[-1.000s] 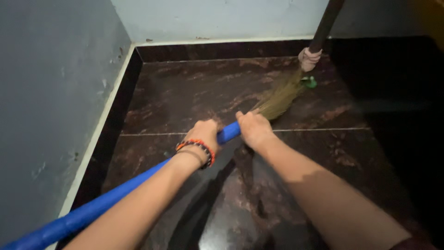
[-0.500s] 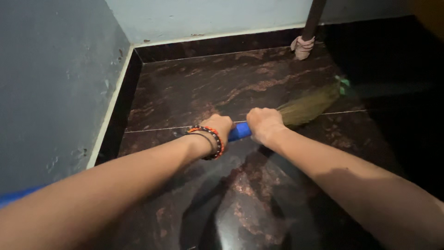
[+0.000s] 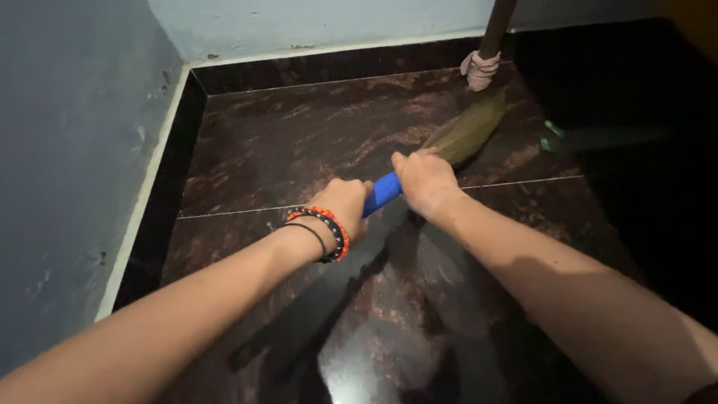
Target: The person assembles a broom by fitting and pressing a broom head onto a handle by hand.
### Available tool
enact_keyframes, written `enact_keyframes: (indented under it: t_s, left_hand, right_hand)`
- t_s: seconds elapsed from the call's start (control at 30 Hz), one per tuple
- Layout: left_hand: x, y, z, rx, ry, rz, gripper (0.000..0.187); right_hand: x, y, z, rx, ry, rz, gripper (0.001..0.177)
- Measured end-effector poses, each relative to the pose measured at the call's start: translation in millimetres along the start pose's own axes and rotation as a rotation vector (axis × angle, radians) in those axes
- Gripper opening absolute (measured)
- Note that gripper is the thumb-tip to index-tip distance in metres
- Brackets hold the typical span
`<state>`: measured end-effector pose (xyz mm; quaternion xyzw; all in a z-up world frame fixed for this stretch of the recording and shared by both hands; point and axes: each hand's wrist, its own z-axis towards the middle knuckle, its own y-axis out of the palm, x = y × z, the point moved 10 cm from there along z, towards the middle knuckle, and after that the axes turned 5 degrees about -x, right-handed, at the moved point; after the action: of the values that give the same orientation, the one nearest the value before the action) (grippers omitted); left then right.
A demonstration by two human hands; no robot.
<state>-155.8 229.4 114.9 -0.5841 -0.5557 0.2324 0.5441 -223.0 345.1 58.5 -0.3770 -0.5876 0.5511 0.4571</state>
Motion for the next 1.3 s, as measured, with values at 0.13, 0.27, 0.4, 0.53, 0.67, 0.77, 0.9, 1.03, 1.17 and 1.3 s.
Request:
enact_keyframes:
  t_s: [0.13, 0.27, 0.4, 0.53, 0.67, 0.77, 0.9, 1.03, 1.17, 1.3]
  left_hand:
    - [1.4, 17.1, 13.7, -0.06, -0.015, 0.072, 0.046]
    - [0.9, 30.4, 19.4, -0.125, -0.011, 0.058, 0.046]
    - [6.2, 43.6, 26.6, -0.164, 0.025, 0.078, 0.047]
    - [13.3, 57.0, 26.0, -0.19, 0.04, 0.106, 0.047]
    - [24.2, 63.7, 23.6, -0.246, 0.06, 0.127, 0.051]
    - [35.2, 66.5, 21.8, -0.258, 0.072, 0.121, 0.044]
    - [50.1, 73.2, 11.5, -0.27, 0.137, 0.126, 0.046]
    - [57.6, 75.5, 5.2, -0.297, 0.127, 0.174, 0.052]
    - [55.1, 62.2, -1.3, -0.257, 0.146, 0.252, 0.061]
    - [44.7, 37.0, -1.2, -0.218, 0.096, 0.257, 0.078]
  right_hand:
    - [6.9, 28.7, -0.1, -0.077, 0.063, 0.114, 0.045]
    - [12.3, 42.9, -0.9, -0.176, 0.105, 0.068, 0.033]
    - [15.0, 46.9, -13.2, -0.124, 0.113, 0.052, 0.031]
    - [18.2, 55.1, -23.7, -0.06, 0.145, 0.045, 0.024]
    - [26.3, 59.4, -42.6, -0.053, 0.175, 0.022, 0.03]
    - [34.3, 53.2, -63.3, -0.028, 0.236, 0.062, 0.038]
    - [43.7, 56.8, -88.5, -0.079, 0.325, 0.149, 0.043]
    - [47.2, 42.7, -105.4, -0.1, 0.454, 0.155, 0.056]
    - [40.9, 13.5, -111.5, -0.053, 0.49, 0.226, 0.056]
    - [36.7, -2.7, -94.7, -0.013, 0.443, 0.31, 0.057]
